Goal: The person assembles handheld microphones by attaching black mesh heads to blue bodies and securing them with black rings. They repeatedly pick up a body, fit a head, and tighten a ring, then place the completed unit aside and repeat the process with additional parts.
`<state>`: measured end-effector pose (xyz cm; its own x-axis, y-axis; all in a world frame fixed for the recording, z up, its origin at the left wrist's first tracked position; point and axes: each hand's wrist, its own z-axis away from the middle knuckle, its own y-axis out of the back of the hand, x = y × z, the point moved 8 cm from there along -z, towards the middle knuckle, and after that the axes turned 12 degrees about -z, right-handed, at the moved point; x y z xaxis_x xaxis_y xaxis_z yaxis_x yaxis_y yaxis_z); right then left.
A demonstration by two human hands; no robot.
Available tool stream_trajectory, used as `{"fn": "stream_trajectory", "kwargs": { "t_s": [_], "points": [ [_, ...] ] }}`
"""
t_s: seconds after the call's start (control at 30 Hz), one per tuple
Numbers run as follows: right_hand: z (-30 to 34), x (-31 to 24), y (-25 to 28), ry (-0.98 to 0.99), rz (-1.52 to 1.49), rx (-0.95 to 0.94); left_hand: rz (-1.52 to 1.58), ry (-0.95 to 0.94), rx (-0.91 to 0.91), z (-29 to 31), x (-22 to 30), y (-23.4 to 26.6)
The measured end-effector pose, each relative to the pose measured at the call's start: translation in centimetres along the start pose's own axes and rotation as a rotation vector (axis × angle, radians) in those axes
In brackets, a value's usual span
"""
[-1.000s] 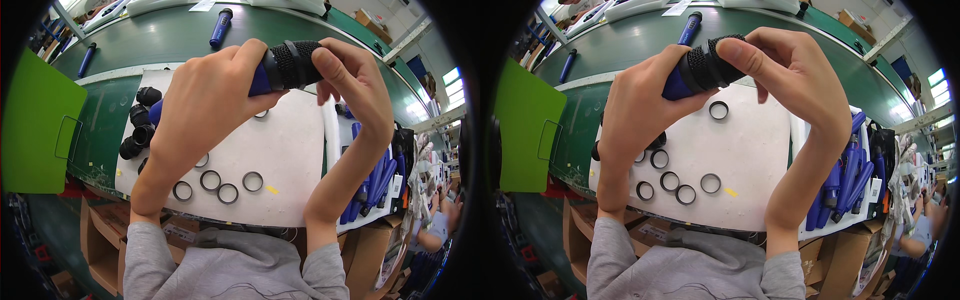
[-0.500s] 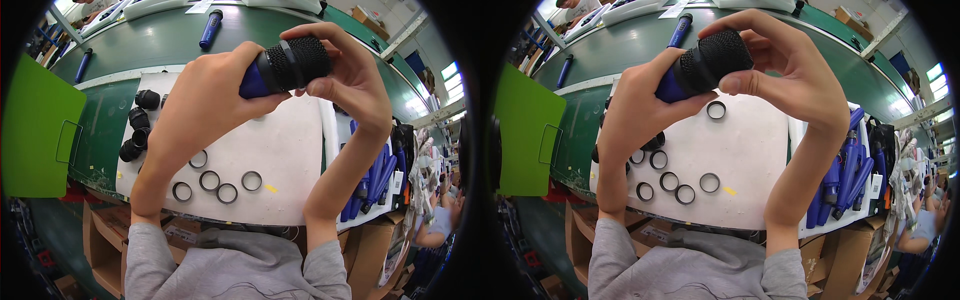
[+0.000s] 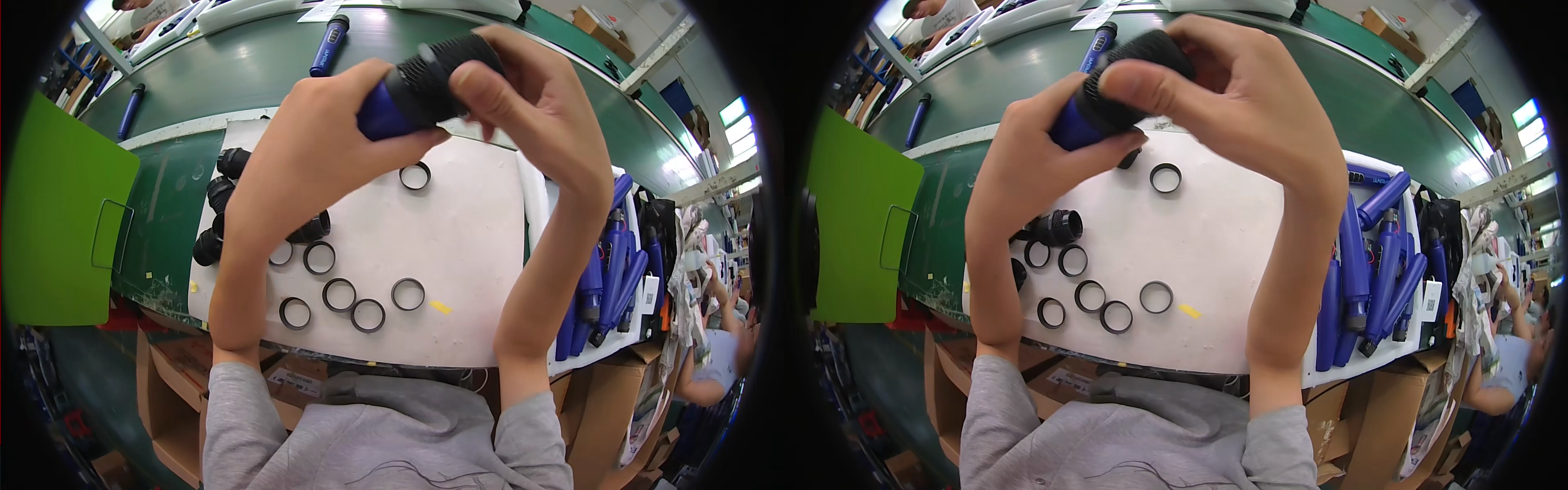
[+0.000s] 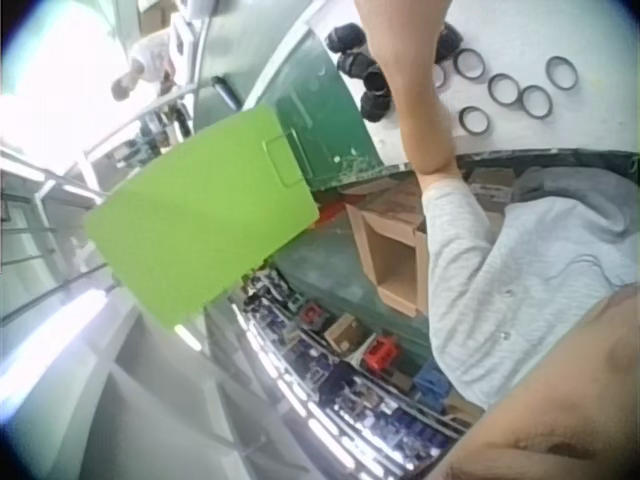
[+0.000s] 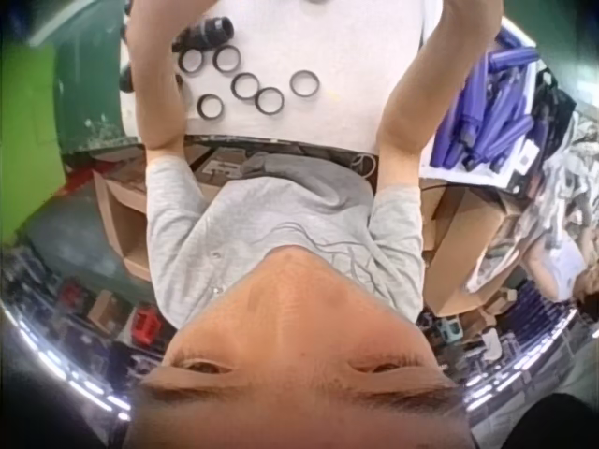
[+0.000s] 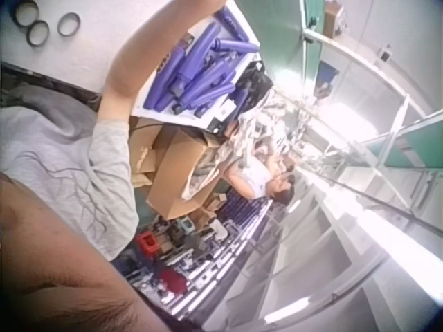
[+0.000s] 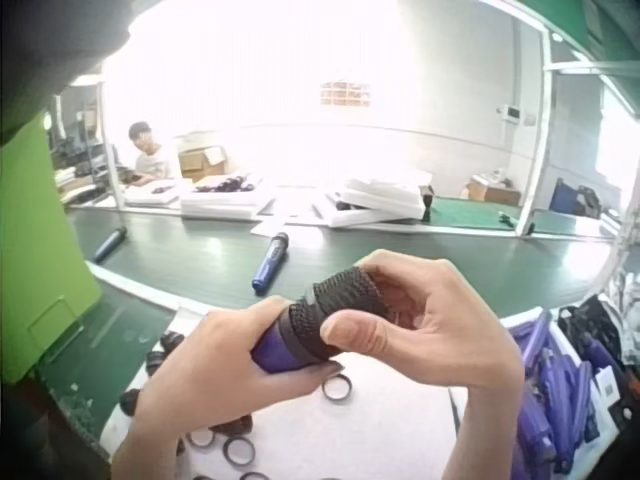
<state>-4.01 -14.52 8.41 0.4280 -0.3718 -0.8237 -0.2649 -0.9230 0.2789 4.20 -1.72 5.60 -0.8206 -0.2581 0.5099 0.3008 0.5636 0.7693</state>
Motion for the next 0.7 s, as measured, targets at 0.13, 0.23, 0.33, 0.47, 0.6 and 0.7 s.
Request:
{"fn": "stream_trajectory", "kwargs": {
  "t_s": [0.13,0.23,0.33,0.47,0.6,0.7],
  "points": [
    [-0.2,-4.3,0.2,0.222,0.092,0.096,0.438,0.141,-0.334,-0.3,1.3,-1.7],
    [-1.6,-1.7,0.0,0.542,-0.684,-0.144,0.542,0.15,-0.429,0.7,1.3,-2.6],
    [-2.2,-1.3,-2.0,0.583,-1.06,-0.421,0.677,0.148,-0.547,1.1,2.5,-3.6],
    [-2.1,-1.8,-2.8,0.428,-1.166,-0.334,0.785,0.12,-0.553,1.2,2.7,-4.5],
    [-1.6,0.5,-1.0,0.008,-1.014,0.157,0.695,0.203,-0.454,0.6,1.8,-4.7],
    [-1.6,1.4,-1.1,0.009,-0.92,0.367,0.45,0.21,-0.178,-0.1,1.0,-4.1]
  ]
}}
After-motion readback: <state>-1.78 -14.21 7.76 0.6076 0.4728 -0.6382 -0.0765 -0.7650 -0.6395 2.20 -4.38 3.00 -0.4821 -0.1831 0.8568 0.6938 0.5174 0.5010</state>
